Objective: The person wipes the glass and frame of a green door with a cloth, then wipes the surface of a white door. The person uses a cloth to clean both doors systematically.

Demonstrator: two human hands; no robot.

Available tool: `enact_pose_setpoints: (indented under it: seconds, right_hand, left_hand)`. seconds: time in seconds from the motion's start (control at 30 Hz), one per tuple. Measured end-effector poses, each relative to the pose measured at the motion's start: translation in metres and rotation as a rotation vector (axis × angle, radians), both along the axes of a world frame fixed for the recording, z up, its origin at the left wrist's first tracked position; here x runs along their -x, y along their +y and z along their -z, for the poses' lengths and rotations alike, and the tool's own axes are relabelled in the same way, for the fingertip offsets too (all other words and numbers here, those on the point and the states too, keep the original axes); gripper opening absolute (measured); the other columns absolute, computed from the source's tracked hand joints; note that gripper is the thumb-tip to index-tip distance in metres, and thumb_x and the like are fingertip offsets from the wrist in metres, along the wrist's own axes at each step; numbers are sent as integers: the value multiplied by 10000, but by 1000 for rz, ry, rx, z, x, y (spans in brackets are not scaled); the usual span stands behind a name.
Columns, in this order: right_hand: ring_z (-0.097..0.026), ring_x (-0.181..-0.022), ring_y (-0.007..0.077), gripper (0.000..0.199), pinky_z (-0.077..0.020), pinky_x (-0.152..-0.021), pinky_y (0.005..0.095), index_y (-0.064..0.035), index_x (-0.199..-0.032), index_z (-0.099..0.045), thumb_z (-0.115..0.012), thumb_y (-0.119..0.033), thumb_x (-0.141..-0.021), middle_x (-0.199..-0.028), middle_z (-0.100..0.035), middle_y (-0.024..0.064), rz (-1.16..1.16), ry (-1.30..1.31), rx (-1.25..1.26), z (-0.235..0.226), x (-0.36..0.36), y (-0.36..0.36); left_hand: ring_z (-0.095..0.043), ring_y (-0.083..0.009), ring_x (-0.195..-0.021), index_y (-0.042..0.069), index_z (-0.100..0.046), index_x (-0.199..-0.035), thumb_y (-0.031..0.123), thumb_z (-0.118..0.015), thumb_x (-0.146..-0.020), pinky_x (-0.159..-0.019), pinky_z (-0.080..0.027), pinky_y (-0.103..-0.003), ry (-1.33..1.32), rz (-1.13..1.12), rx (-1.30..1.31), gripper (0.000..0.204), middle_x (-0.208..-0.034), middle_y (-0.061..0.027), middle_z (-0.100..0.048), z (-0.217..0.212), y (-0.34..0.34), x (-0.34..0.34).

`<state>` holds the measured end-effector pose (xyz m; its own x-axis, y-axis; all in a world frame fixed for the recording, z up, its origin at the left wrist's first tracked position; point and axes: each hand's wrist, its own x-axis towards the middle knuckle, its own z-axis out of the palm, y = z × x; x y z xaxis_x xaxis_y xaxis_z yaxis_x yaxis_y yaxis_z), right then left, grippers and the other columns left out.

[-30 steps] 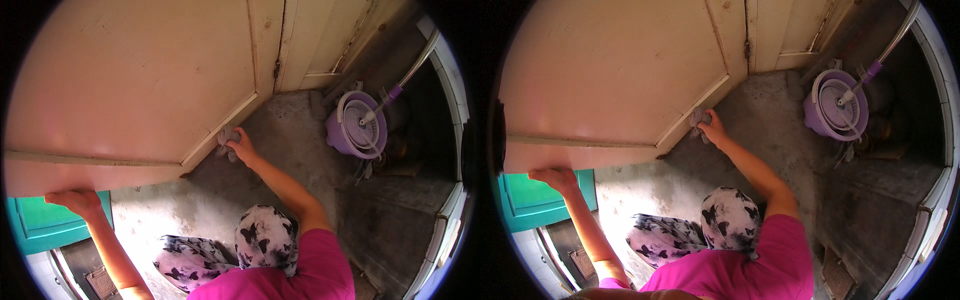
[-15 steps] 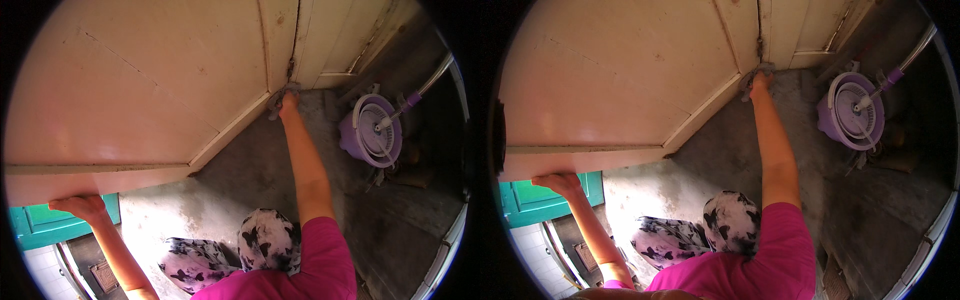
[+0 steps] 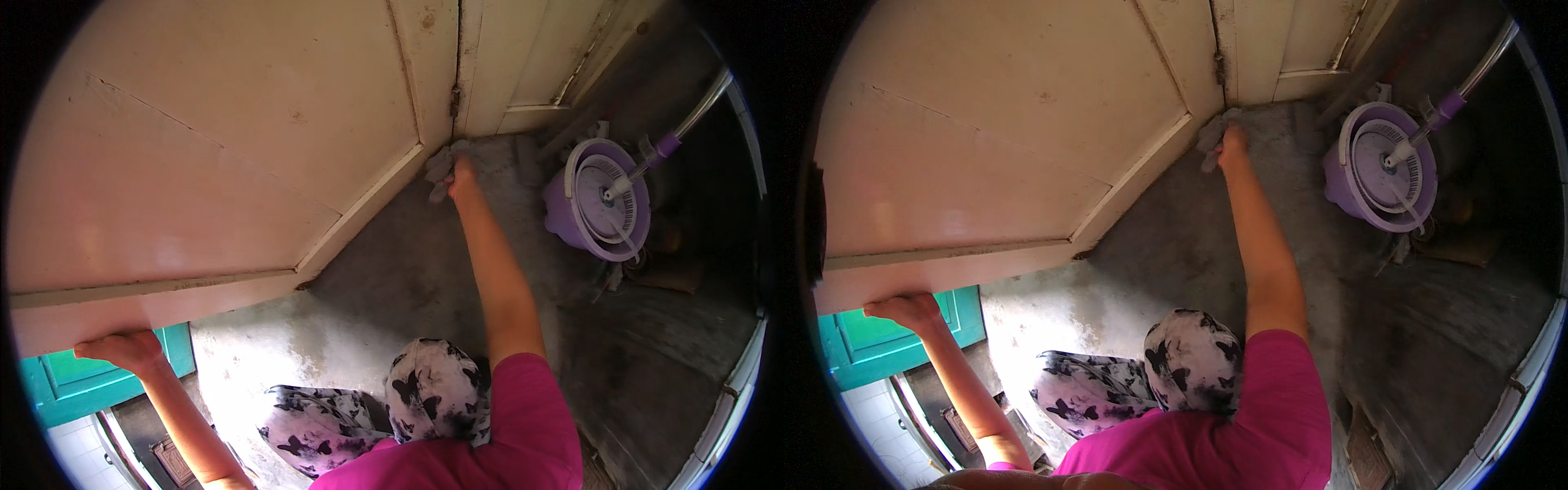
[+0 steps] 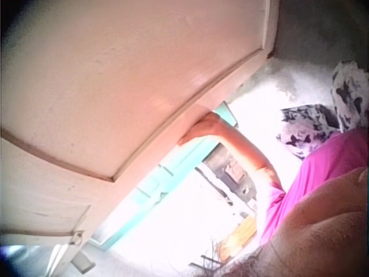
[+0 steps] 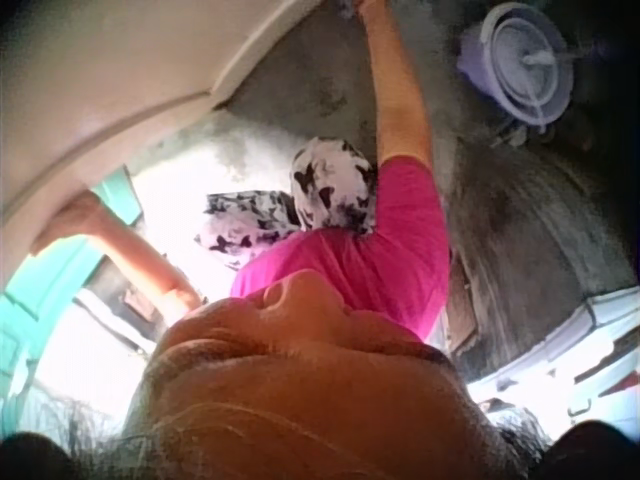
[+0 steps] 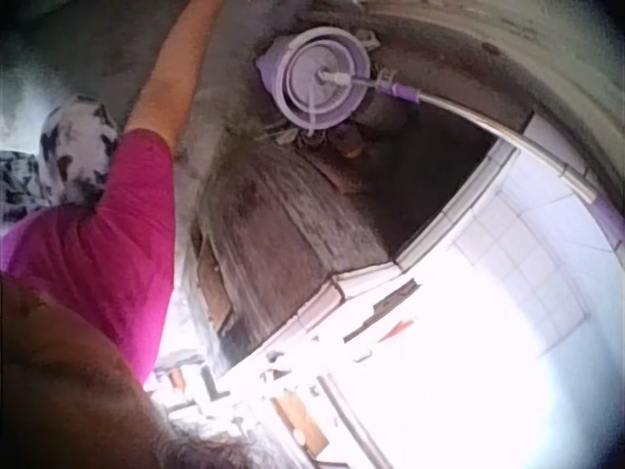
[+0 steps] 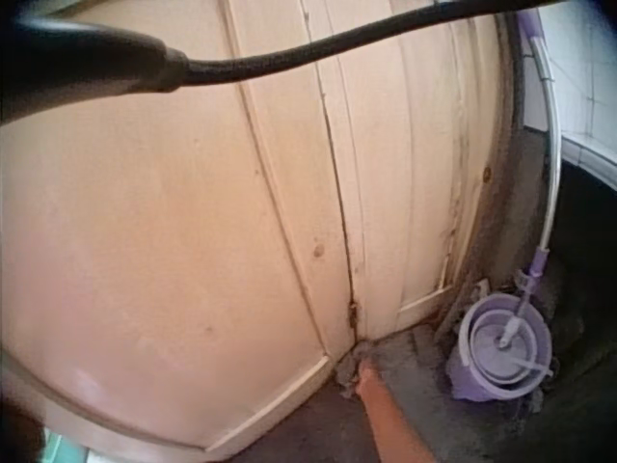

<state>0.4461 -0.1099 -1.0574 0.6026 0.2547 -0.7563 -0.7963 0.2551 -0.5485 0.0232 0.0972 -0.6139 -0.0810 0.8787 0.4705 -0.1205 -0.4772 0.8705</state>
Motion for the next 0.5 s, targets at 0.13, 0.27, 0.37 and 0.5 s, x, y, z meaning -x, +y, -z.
enact_pose_setpoints:
  seconds: [0.13, 0.27, 0.37, 0.5]
  right_hand:
    - [-562, -792, 261, 482, -471, -650, 414, -21, -1420, -497, -457, -298, -1027, -1195, -622, 130, -120, -92, 198, -26, 9, 29]
    - [-596, -962, 350, 511, -524, -678, 491, -45, -1425, -459, -472, -373, -1033, -1353, -571, 165, -376, -176, 175, 37, 51, 28]
    - [-639, -862, 332, 522, -539, -579, 466, -52, -1447, -444, -498, -347, -1021, -1297, -598, 173, -690, -199, 121, 6, 165, 61]
    - [-645, -980, 203, 456, -577, -690, 422, -125, -1383, -584, -613, -336, -980, -1219, -659, 77, -1196, -206, -282, -61, 272, 72]
  left_hand:
    - [-351, -317, -1477, 164, -302, -1600, 870, -312, -913, -1233, -315, -509, -4, -56, -38, 985, -1627, -93, -333, 0, -6, 6]
    - [-354, -320, -1467, 165, -297, -1601, 891, -347, -885, -1227, -315, -513, 23, -9, -41, 1021, -1624, -90, -330, 0, 4, 9]
    - [-355, -323, -1459, 161, -304, -1594, 910, -354, -866, -1220, -320, -512, 29, 38, -24, 1046, -1614, -88, -341, 9, 23, 26]
    - [-349, -305, -1459, 159, -323, -1580, 893, -303, -899, -1226, -301, -494, -19, 1, 48, 1002, -1594, -72, -366, 2, 12, 4]
